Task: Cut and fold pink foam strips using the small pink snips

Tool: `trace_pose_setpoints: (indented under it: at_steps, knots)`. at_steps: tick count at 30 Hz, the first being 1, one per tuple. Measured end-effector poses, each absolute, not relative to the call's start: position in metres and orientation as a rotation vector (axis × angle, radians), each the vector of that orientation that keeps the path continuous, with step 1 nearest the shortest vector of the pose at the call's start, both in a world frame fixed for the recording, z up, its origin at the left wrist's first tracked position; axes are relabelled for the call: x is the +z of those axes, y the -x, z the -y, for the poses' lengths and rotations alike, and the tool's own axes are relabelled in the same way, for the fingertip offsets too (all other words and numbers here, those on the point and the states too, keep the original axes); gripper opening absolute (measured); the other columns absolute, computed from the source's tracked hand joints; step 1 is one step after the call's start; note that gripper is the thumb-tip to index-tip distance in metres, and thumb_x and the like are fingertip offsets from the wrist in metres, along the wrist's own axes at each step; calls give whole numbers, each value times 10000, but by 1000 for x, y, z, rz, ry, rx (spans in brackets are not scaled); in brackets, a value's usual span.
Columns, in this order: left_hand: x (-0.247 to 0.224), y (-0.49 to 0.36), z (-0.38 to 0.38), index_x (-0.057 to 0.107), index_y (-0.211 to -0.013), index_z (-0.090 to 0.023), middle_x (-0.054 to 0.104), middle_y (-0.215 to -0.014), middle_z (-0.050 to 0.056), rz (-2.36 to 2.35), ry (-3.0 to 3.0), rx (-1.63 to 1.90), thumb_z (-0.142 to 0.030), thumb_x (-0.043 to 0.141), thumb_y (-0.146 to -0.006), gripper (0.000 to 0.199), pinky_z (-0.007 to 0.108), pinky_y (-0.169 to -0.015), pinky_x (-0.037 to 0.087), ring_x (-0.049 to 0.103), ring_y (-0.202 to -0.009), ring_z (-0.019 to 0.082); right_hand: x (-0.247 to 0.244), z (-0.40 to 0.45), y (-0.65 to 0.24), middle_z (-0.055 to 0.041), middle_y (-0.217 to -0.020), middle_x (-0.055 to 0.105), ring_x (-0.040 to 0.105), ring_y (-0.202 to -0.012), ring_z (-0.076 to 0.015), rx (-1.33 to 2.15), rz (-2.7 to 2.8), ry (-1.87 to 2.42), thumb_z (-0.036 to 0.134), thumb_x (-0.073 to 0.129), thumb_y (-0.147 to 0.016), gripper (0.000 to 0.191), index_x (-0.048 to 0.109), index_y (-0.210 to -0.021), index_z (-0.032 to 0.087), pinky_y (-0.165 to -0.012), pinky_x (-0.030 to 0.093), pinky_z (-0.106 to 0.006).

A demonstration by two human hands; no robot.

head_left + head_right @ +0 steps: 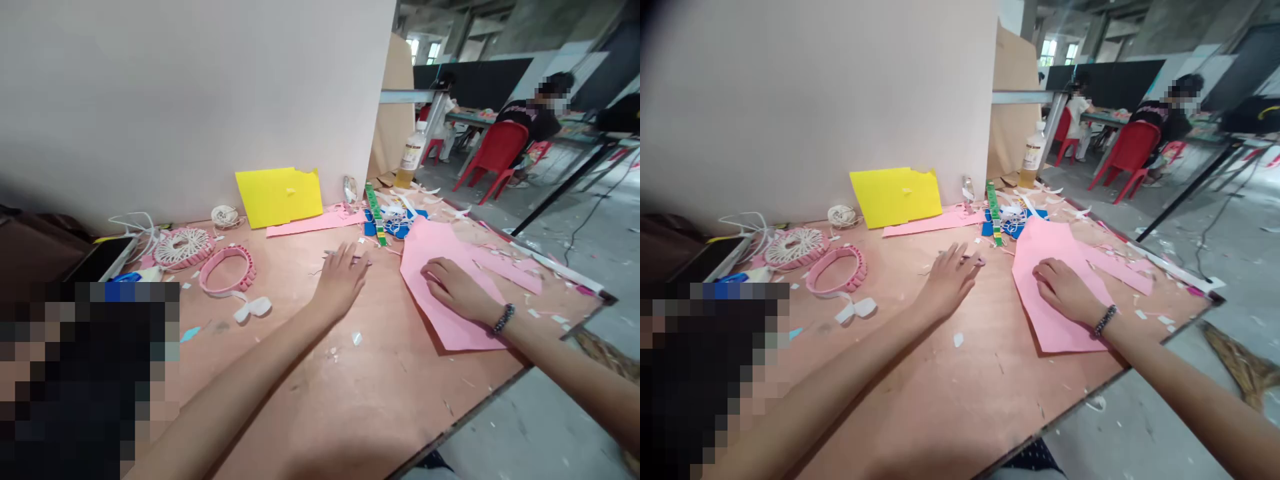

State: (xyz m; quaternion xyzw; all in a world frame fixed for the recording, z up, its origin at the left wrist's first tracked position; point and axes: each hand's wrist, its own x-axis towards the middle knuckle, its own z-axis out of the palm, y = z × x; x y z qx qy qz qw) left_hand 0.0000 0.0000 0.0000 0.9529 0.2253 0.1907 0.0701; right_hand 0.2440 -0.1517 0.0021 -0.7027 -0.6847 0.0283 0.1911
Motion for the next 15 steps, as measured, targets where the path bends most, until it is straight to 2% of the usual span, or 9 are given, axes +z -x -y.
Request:
trace_pose_setpoints:
  at_steps: [1, 3, 5, 7, 10, 13, 15]
  knots:
    - [0, -18, -9, 449, -1330, -257, 464, -1389, 117, -660, -2858, 561, -235, 533, -900, 438, 576, -1085, 261, 359, -1335, 304, 0, 152, -245, -125, -1049, 617, 566, -985, -264, 92, 1887, 1965, 290, 482, -868, 211, 608, -996, 179, -910, 440, -441]
    - [-1, -42, -24, 578, -1166, -245, 592, -1203, 85, -617, -2842, 538, -249, 531, -904, 266, 591, -1049, 285, 512, -1177, 274, -3, 154, -250, -103, -1026, 624, 587, -940, -234, 99, 1771, 1966, 295, 486, -870, 215, 578, -1034, 192, -852, 478, -389]
    - [-2, -51, -33, 648, -976, -201, 635, -1017, 69, -577, -2829, 548, -232, 503, -917, 159, 535, -1006, 351, 582, -1016, 235, -4, 155, -257, -101, -998, 632, 609, -864, -216, 85, 1618, 1990, 310, 476, -877, 232, 550, -1060, 187, -758, 506, -357]
    - [0, -51, -35, 656, -892, -172, 627, -942, 70, -537, -2810, 597, -205, 488, -920, 173, 443, -950, 415, 589, -951, 215, -6, 155, -263, -96, -955, 644, 622, -803, -207, 78, 1490, 2013, 307, 468, -874, 222, 549, -1041, 184, -693, 511, -338]
    - [10, -55, -24, 634, -1018, -165, 598, -1048, 86, -452, -2770, 720, -164, 514, -894, 172, 361, -916, 443, 557, -1019, 211, -8, 150, -264, -71, -895, 660, 627, -764, -196, 96, 1416, 2022, 286, 503, -836, 164, 589, -943, 197, -674, 508, -323]
    - [20, -82, 2, 560, -1198, -164, 531, -1233, 109, -289, -2758, 796, -176, 582, -847, 352, 359, -997, 396, 475, -1173, 227, -8, 145, -264, -57, -886, 676, 631, -750, -186, 104, 1398, 2018, 285, 539, -816, 139, 620, -890, 200, -677, 508, -313]
    - [19, -109, 21, 585, -1175, -177, 553, -1231, 100, -140, -2777, 757, -211, 586, -854, 323, 342, -1001, 394, 479, -1181, 221, -5, 147, -273, -48, -866, 689, 643, -742, -177, 89, 1374, 2024, 291, 548, -829, 142, 638, -889, 199, -678, 512, -303]
